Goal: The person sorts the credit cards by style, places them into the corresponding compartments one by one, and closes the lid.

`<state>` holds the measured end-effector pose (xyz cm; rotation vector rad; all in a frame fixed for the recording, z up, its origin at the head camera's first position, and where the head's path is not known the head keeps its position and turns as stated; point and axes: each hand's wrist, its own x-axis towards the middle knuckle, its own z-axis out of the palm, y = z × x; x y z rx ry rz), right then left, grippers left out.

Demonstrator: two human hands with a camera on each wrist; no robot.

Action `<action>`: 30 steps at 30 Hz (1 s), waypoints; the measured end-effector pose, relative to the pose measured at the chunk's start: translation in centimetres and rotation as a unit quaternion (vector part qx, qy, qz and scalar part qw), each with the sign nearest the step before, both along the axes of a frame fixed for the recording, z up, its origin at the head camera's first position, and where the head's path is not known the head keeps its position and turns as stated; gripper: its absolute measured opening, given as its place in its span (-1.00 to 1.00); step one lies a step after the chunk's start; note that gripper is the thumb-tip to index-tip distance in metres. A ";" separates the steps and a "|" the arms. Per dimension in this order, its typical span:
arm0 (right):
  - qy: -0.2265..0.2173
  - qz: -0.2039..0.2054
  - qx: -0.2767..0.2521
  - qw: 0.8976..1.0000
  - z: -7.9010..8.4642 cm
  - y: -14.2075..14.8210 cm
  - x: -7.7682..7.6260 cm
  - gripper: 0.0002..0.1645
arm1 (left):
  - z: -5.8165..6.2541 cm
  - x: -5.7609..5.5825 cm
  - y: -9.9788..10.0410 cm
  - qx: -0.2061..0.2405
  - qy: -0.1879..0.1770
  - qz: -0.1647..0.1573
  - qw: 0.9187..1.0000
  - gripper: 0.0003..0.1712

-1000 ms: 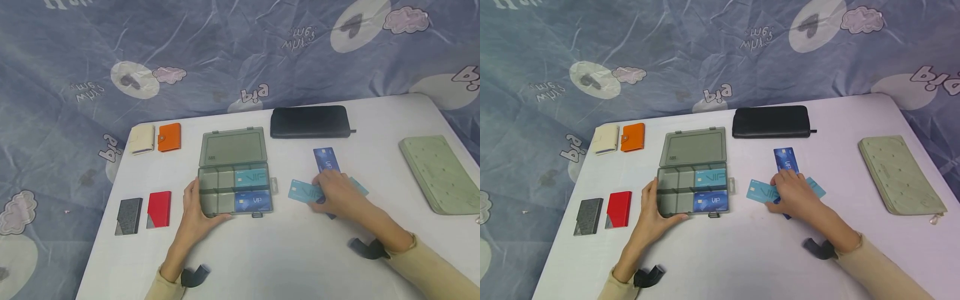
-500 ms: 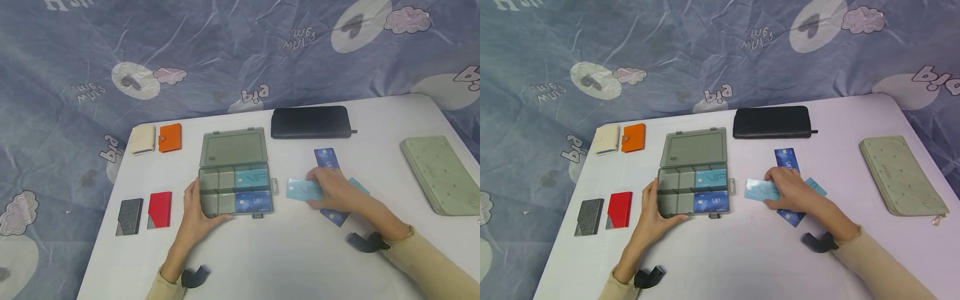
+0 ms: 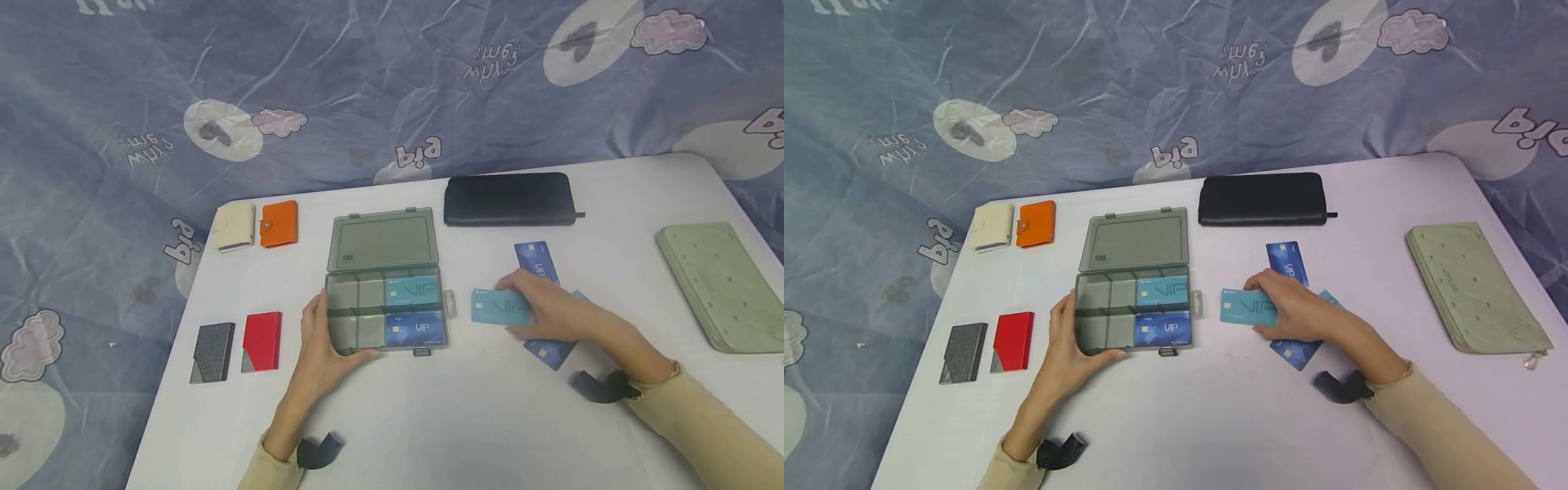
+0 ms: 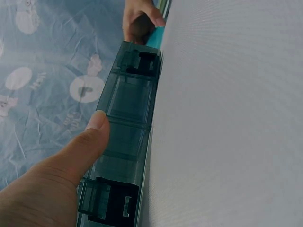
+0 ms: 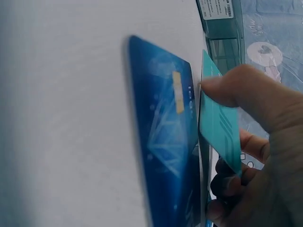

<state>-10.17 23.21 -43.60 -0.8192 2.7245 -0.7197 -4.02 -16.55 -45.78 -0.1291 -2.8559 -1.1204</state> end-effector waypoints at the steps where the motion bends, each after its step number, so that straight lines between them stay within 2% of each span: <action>1: 0.002 0.001 0.001 1.000 0.0 0.0 0.0 -0.20 | 0.0 0.0 0.0 0.000 0.000 0.000 1.000 0.43; 5: 0.010 0.006 0.007 1.000 0.2 0.0 0.0 -0.39 | 0.0 -0.1 0.0 -0.003 0.001 0.001 1.000 0.42; 9: 0.010 -0.007 0.009 1.000 0.3 0.0 0.0 -0.63 | 0.0 -0.1 0.0 -0.003 0.001 0.001 1.000 0.42; 13: 0.003 -0.025 -0.005 1.000 0.5 -0.1 -0.1 -0.74 | 0.0 -0.1 0.0 -0.001 0.001 0.002 1.000 0.42; 17: -0.011 -0.024 -0.024 0.999 0.6 -0.2 -0.3 -0.63 | 0.0 0.0 0.0 0.001 -0.001 0.002 1.000 0.42; 24: -0.030 -0.019 -0.030 0.999 0.9 -0.6 -0.4 -0.23 | 0.0 0.0 0.0 0.002 -0.002 0.001 1.000 0.42; 30: -0.022 -0.004 -0.038 0.999 2.1 -2.1 -1.1 -0.24 | 0.0 0.0 -0.1 0.004 -0.001 0.000 1.000 0.42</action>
